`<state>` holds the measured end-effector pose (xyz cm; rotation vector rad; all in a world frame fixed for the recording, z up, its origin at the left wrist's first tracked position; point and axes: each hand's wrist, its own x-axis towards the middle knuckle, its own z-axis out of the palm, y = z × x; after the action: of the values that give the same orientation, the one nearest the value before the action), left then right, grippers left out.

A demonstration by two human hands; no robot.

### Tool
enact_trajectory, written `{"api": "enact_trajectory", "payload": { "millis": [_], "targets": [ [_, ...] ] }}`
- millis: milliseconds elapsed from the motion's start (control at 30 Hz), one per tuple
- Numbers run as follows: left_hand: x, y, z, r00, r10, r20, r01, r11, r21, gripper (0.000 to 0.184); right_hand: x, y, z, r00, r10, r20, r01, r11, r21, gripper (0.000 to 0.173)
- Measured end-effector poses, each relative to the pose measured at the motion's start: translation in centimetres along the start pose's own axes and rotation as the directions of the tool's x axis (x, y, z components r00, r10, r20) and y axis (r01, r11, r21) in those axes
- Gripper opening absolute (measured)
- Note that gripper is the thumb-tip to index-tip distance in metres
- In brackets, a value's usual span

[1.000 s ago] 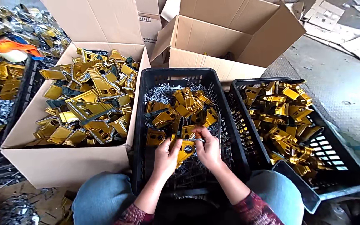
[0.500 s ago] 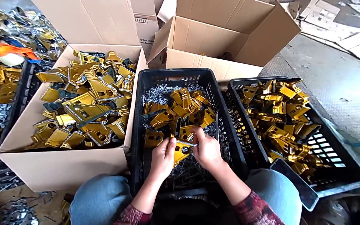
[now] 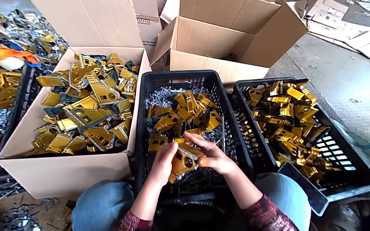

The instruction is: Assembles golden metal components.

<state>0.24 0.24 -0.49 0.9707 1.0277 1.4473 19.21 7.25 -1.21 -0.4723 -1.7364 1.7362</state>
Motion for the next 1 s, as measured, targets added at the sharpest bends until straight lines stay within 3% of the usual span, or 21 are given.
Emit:
{"api": "enact_trajectory", "payload": {
  "millis": [67, 100, 233, 367, 433, 533, 567, 633, 700, 767, 833, 900, 1000],
  "targets": [
    [-0.7, 0.0, 0.7, 0.993, -0.095, 0.064, 0.104, 0.98, -0.169, 0.035, 0.3, 0.0, 1.2, 0.996, -0.054, 0.073, 0.04, 0.983, 0.179, 0.128],
    [-1.0, -0.2, 1.2, 0.989, -0.132, 0.069, 0.145, 0.96, -0.24, 0.037, 0.4, 0.0, 2.0, 0.995, -0.079, 0.062, 0.061, 0.966, 0.251, 0.133],
    [-1.4, -1.2, 1.7, 0.991, -0.129, 0.04, 0.135, 0.932, -0.335, 0.04, 0.3, 0.6, 4.7, 0.987, -0.056, -0.152, 0.117, 0.894, 0.432, 0.112],
    [-1.1, -1.9, 1.1, 0.988, -0.102, 0.114, 0.136, 0.929, -0.345, 0.046, 0.0, 0.0, 4.8, 0.986, -0.05, -0.162, 0.114, 0.9, 0.421, 0.109],
    [-0.7, -1.6, 0.7, 0.975, -0.152, 0.163, 0.194, 0.939, -0.283, 0.048, -0.1, -0.1, 4.3, 0.98, -0.103, -0.172, 0.149, 0.948, 0.28, 0.111],
    [0.3, -0.1, 0.0, 0.959, -0.239, 0.15, 0.237, 0.971, 0.027, 0.042, -0.6, -0.1, 3.1, 0.964, -0.203, -0.17, 0.173, 0.969, -0.177, 0.111],
    [0.6, -0.2, -0.4, 0.974, -0.205, 0.092, 0.19, 0.97, 0.152, 0.041, -0.8, 0.0, 2.8, 0.962, -0.231, -0.144, 0.161, 0.91, -0.383, 0.109],
    [1.0, -0.4, -1.4, 0.985, -0.166, 0.041, 0.145, 0.936, 0.321, 0.06, -0.9, 0.2, 2.7, 0.959, -0.274, -0.07, 0.14, 0.677, -0.722, 0.099],
    [0.4, 0.2, -1.4, 0.972, -0.197, 0.131, 0.149, 0.938, 0.312, 0.078, -0.7, 0.6, 3.0, 0.946, -0.323, 0.002, 0.165, 0.478, -0.863, 0.093],
    [-0.3, -0.1, -1.0, 0.953, -0.208, 0.219, 0.136, 0.942, 0.305, 0.08, -0.4, 0.9, 3.4, 0.939, -0.342, 0.043, 0.182, 0.384, -0.905, 0.086],
    [-0.5, -0.4, -0.8, 0.953, -0.222, 0.207, 0.145, 0.931, 0.334, 0.077, -0.3, 0.6, 3.5, 0.969, -0.247, 0.012, 0.132, 0.477, -0.869, 0.092],
    [-0.5, -0.3, -1.3, 0.952, -0.227, 0.204, 0.147, 0.927, 0.344, 0.073, -0.4, -0.1, 3.0, 0.991, -0.127, -0.049, 0.05, 0.676, -0.735, 0.093],
    [-0.3, -0.3, -1.7, 0.951, -0.161, 0.264, 0.088, 0.959, 0.27, 0.065, -0.4, -0.9, 1.9, 0.986, -0.113, -0.125, 0.032, 0.854, -0.519, 0.046]
  ]
}}
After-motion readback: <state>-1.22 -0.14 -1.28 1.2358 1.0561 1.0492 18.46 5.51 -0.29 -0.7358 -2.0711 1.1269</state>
